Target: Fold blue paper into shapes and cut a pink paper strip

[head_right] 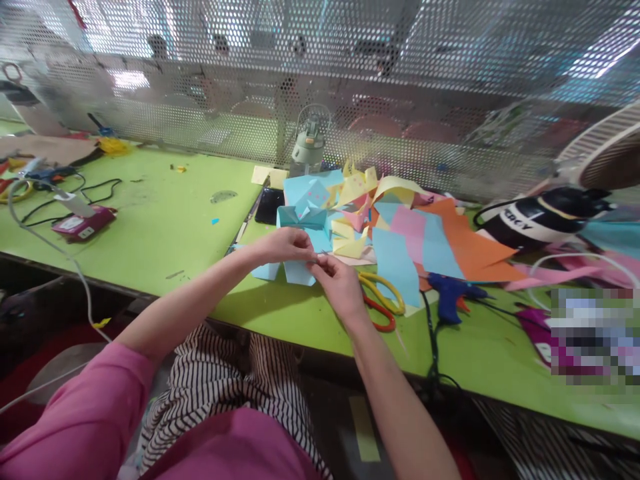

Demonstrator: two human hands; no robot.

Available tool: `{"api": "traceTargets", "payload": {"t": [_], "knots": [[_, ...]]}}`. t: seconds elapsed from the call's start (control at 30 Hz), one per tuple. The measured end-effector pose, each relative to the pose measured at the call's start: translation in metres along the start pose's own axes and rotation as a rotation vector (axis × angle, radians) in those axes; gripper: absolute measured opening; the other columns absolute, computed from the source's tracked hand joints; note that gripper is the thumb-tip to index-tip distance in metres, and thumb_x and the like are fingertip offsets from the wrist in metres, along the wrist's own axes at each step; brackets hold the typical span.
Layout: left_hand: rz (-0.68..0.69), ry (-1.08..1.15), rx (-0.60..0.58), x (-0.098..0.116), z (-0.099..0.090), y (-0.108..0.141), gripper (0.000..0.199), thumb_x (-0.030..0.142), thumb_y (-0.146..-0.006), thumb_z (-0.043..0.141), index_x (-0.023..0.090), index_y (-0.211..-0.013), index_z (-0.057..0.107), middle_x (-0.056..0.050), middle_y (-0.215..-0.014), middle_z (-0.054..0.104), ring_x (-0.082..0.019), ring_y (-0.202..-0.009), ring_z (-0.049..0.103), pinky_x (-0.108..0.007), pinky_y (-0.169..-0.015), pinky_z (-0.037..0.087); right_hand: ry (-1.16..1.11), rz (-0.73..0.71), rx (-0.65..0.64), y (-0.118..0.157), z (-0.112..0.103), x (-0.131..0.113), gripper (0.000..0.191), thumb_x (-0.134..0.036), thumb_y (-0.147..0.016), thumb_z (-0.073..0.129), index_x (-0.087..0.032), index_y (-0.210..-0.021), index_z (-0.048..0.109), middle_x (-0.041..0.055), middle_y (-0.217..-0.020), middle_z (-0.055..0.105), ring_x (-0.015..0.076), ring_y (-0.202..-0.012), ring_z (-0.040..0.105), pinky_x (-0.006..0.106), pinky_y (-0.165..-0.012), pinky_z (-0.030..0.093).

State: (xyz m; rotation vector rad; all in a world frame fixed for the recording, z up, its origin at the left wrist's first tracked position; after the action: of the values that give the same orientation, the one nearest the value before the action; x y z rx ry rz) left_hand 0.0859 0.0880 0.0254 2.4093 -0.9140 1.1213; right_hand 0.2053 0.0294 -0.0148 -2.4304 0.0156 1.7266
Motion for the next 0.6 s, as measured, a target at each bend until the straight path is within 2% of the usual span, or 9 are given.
{"api": "traceTargets", "payload": {"t": [0.1,0.23,0.6], "knots": [[0.035,0.025,-0.05,0.0007,0.0006,-0.0029,0.023,0.031,-0.078,0.067,0.016,-0.095,0.07,-0.001,-0.089,0.071,-0.013,-0.082,0.059,-0.022,-0.069,0.041,-0.017,0.008,-0.005,-0.0004,0.0002,0.0019,0.034,-0.054,-0.069,0.072,-0.022,-0.08,0.07,0.0006,-0.075,0.066,0.0162,-0.068,0.054,0.03,-0.066,0.044],[0.045,0.045,-0.096,-0.0002,0.0021,-0.0064,0.018,0.03,-0.078,0.068,0.016,-0.088,0.072,-0.001,-0.084,0.071,-0.014,-0.082,0.06,-0.022,-0.07,0.041,-0.031,0.021,-0.009,-0.0001,0.0005,0.0033,0.033,-0.053,-0.069,0.073,-0.022,-0.08,0.071,0.0004,-0.075,0.066,0.0157,-0.067,0.054,0.03,-0.066,0.044],[0.043,0.047,-0.071,-0.0028,0.0018,-0.005,0.019,0.033,-0.08,0.062,0.018,-0.089,0.07,-0.001,-0.089,0.071,-0.014,-0.084,0.06,-0.022,-0.071,0.042,-0.039,0.038,-0.011,-0.0007,-0.0001,0.0032,0.034,-0.054,-0.068,0.074,-0.021,-0.071,0.065,-0.0019,-0.065,0.058,0.0137,-0.062,0.048,0.028,-0.061,0.039]]}}
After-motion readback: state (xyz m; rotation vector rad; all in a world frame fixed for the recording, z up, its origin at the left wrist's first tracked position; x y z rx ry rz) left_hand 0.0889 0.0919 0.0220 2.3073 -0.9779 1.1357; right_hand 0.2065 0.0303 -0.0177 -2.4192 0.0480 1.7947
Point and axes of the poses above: each hand's wrist, its own y-axis away from the middle knuckle, its own z-axis out of the palm, x = y × z, the point moved 8 cm from there along -y, towards the middle knuckle
